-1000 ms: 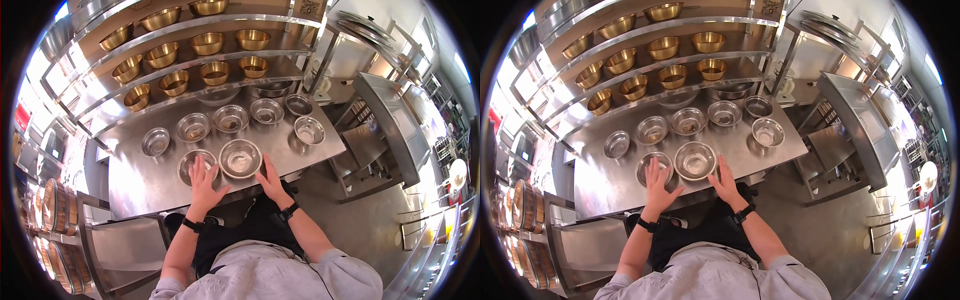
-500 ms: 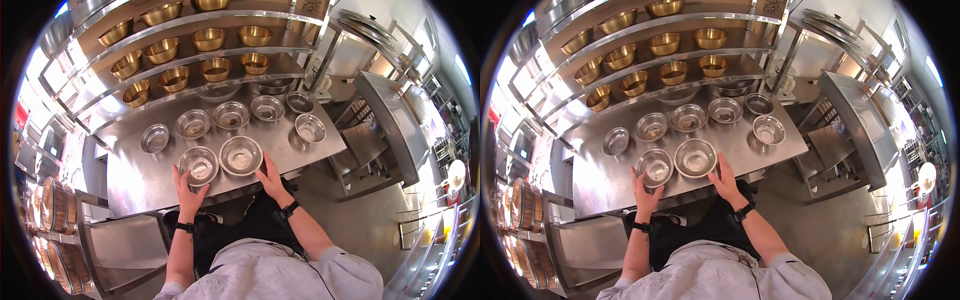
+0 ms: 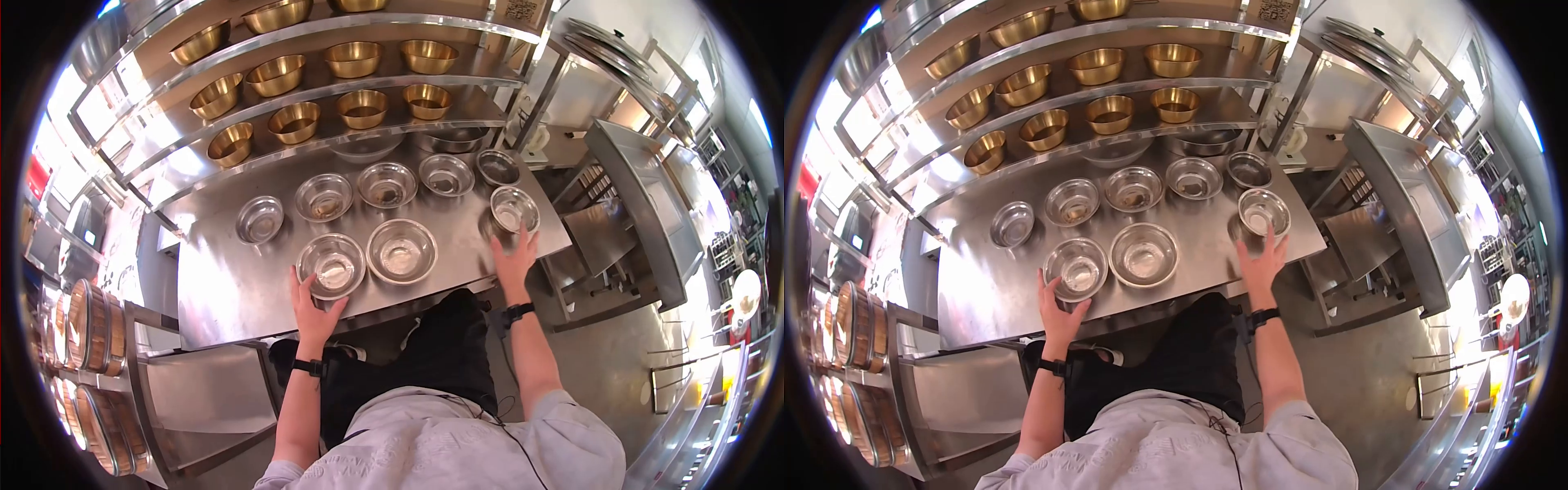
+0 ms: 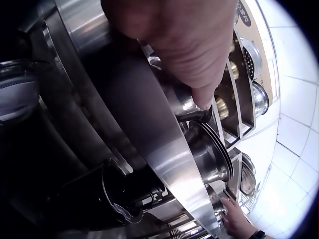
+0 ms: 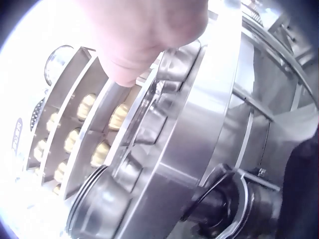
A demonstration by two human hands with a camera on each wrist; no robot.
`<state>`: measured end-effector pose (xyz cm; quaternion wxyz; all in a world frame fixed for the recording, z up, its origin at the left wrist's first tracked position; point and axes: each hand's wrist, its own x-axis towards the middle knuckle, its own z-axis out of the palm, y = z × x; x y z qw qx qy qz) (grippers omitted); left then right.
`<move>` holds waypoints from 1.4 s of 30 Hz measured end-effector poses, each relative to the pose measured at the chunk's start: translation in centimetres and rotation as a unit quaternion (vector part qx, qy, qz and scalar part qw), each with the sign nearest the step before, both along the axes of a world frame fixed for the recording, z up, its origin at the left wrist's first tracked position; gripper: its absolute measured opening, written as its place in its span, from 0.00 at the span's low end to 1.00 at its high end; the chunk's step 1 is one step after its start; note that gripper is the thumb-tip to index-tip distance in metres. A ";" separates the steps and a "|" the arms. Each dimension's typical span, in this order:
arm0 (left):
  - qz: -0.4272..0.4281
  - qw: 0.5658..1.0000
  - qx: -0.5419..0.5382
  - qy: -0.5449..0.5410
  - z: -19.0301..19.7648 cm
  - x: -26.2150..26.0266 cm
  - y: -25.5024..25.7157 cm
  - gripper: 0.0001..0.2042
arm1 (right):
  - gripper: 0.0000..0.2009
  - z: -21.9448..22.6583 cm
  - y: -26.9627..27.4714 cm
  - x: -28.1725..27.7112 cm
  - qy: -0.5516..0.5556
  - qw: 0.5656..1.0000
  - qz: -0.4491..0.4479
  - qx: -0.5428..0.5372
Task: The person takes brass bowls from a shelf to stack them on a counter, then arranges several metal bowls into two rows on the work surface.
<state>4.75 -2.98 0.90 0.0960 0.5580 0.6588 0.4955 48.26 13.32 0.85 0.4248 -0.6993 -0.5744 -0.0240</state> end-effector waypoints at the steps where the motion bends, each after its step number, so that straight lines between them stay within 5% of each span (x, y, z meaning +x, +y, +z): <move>1: 0.001 1.000 0.004 0.003 -0.1 -0.1 0.0 0.39 | 0.42 -0.5 1.0 0.9 -0.021 1.000 -0.008 -0.004; 3: 0.003 1.000 -0.002 -0.005 -0.1 -0.1 0.1 0.39 | 0.41 -1.4 2.7 2.4 -0.064 0.998 -0.025 -0.012; 8: 0.011 1.000 0.002 -0.001 0.0 -0.1 0.0 0.39 | 0.23 -0.9 4.0 3.8 0.031 0.998 0.052 -0.013; 15: 0.023 1.000 -0.005 -0.012 0.1 0.0 0.0 0.37 | 0.17 2.4 -0.4 -0.9 0.078 0.989 0.124 -0.018; 18: 0.016 1.000 -0.002 -0.019 0.1 0.1 0.0 0.37 | 0.20 4.1 -2.9 -4.4 0.138 0.965 0.222 -0.011; 25: 0.015 1.000 -0.003 -0.016 0.5 0.3 0.0 0.34 | 0.26 4.8 -5.5 -10.7 0.084 0.909 0.408 -0.034; 28: 0.017 1.000 -0.001 -0.007 0.2 0.1 0.0 0.33 | 0.26 4.3 -5.4 -11.9 0.026 0.902 0.429 -0.039; 32: 0.023 1.000 0.000 -0.004 -0.1 0.0 0.0 0.30 | 0.43 3.0 -5.3 -12.0 -0.063 0.901 0.426 -0.061; 38: 0.041 0.997 0.042 -0.059 0.7 -0.4 -0.1 0.26 | 0.65 3.1 -6.2 -11.9 -0.022 0.903 0.401 -0.155; 42: -0.007 0.997 0.079 -0.025 3.6 0.7 0.9 0.26 | 0.66 1.4 -6.1 -11.6 0.015 0.902 0.401 -0.157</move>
